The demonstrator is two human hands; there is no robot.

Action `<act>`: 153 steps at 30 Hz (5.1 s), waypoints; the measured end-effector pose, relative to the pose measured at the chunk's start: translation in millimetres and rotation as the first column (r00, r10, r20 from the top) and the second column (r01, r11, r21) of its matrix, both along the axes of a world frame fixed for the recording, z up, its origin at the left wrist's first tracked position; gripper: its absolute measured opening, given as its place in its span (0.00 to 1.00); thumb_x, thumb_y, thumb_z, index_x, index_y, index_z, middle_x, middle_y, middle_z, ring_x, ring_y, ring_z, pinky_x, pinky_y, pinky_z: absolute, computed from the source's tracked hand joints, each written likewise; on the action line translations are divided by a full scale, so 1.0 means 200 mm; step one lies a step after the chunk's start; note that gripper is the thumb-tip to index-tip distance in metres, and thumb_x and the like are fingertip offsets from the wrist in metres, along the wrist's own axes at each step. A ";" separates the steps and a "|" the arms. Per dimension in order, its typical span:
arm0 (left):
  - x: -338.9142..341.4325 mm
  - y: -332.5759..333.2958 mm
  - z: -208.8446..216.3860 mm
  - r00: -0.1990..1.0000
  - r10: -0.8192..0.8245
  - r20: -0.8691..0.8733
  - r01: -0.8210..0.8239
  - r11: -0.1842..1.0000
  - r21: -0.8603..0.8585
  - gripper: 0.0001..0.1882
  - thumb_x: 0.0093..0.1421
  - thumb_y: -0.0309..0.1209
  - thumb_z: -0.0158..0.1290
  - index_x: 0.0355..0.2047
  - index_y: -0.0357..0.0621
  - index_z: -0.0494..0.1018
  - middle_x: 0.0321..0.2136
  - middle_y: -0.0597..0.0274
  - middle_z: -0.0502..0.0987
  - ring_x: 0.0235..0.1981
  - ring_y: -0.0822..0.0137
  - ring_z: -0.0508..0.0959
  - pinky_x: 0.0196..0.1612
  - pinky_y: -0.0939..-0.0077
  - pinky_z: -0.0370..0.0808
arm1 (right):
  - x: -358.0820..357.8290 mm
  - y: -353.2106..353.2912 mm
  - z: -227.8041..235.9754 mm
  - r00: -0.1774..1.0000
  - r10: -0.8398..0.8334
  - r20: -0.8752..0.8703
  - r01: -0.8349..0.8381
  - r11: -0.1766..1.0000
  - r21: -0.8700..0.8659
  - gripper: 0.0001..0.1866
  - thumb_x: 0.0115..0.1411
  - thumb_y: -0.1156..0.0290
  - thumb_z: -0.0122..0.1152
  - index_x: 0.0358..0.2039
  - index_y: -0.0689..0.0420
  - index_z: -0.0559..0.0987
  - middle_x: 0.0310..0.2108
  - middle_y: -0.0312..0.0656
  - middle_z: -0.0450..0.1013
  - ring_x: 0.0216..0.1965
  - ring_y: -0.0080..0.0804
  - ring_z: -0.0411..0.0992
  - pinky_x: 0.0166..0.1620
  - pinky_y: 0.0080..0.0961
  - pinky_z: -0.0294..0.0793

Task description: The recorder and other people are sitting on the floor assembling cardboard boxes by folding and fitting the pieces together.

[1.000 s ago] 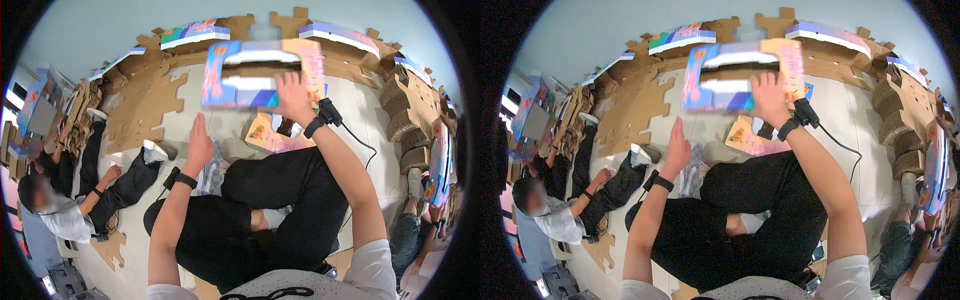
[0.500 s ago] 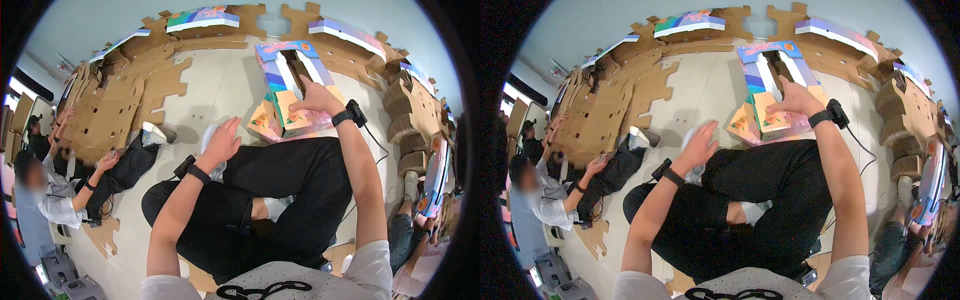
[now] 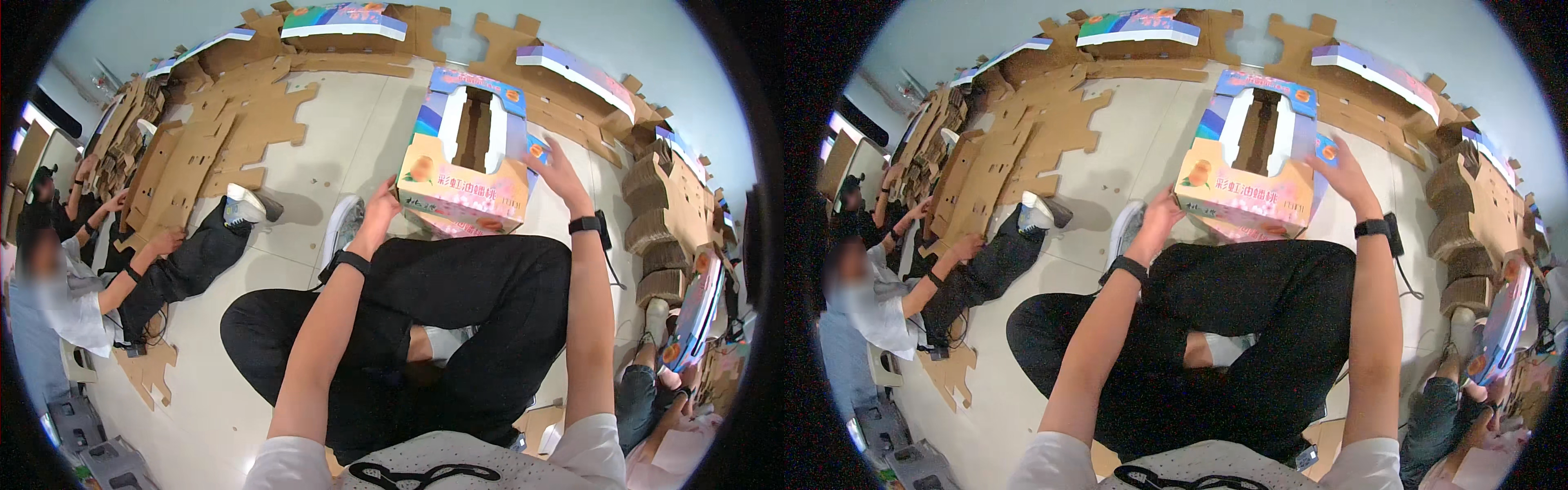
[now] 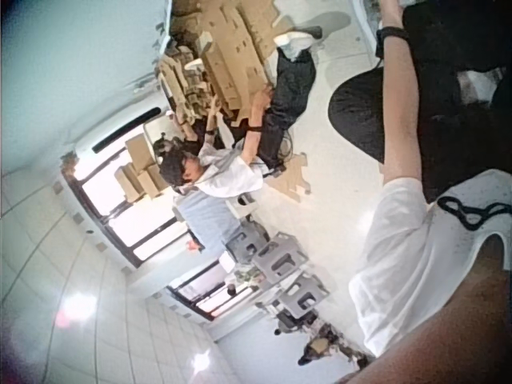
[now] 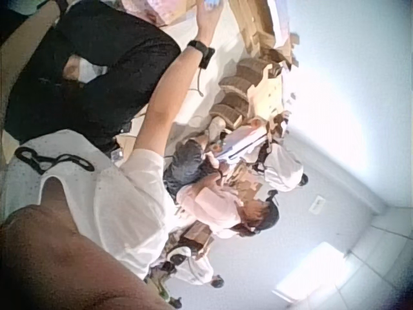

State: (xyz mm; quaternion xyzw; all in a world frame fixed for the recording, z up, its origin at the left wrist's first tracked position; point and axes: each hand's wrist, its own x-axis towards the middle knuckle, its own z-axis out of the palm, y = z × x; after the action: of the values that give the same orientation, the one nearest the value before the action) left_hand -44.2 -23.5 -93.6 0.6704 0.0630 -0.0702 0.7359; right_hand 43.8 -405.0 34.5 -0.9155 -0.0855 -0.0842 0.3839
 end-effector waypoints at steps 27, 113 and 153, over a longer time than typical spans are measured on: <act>0.01 0.09 0.39 0.991 0.059 -0.116 -0.090 0.953 -0.288 0.44 0.58 0.40 0.61 0.69 0.36 0.54 0.61 0.51 0.68 0.63 0.61 0.68 0.65 0.68 0.61 | -0.12 0.17 -0.42 0.656 0.553 -0.513 0.002 0.679 0.734 0.30 0.72 0.52 0.44 0.68 0.55 0.61 0.61 0.38 0.65 0.60 0.34 0.65 0.61 0.38 0.66; 0.02 0.18 0.32 0.921 0.383 -0.071 -0.378 0.923 0.068 0.33 0.62 0.52 0.51 0.50 0.29 0.65 0.45 0.45 0.73 0.49 0.58 0.73 0.53 0.65 0.68 | -0.12 0.58 -0.23 0.740 0.193 -0.644 0.179 0.867 0.465 0.42 0.63 0.32 0.41 0.66 0.51 0.65 0.61 0.46 0.69 0.62 0.42 0.65 0.63 0.51 0.57; 0.08 0.11 0.29 0.942 0.324 -0.085 -0.330 0.941 -0.075 0.46 0.60 0.57 0.57 0.69 0.41 0.56 0.59 0.48 0.70 0.59 0.57 0.71 0.55 0.59 0.72 | -2.17 -0.10 -0.34 0.924 -0.234 -0.301 0.286 0.948 0.140 0.06 0.66 0.77 0.50 0.38 0.65 0.75 0.30 0.44 0.73 0.34 0.31 0.72 0.42 0.31 0.73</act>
State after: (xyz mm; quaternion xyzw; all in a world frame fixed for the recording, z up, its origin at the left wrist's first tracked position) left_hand -27.4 -2.1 -35.0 0.6146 0.1966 0.0265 0.7635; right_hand -389.9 -425.5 -34.0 -0.8825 0.1004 -0.0112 0.4592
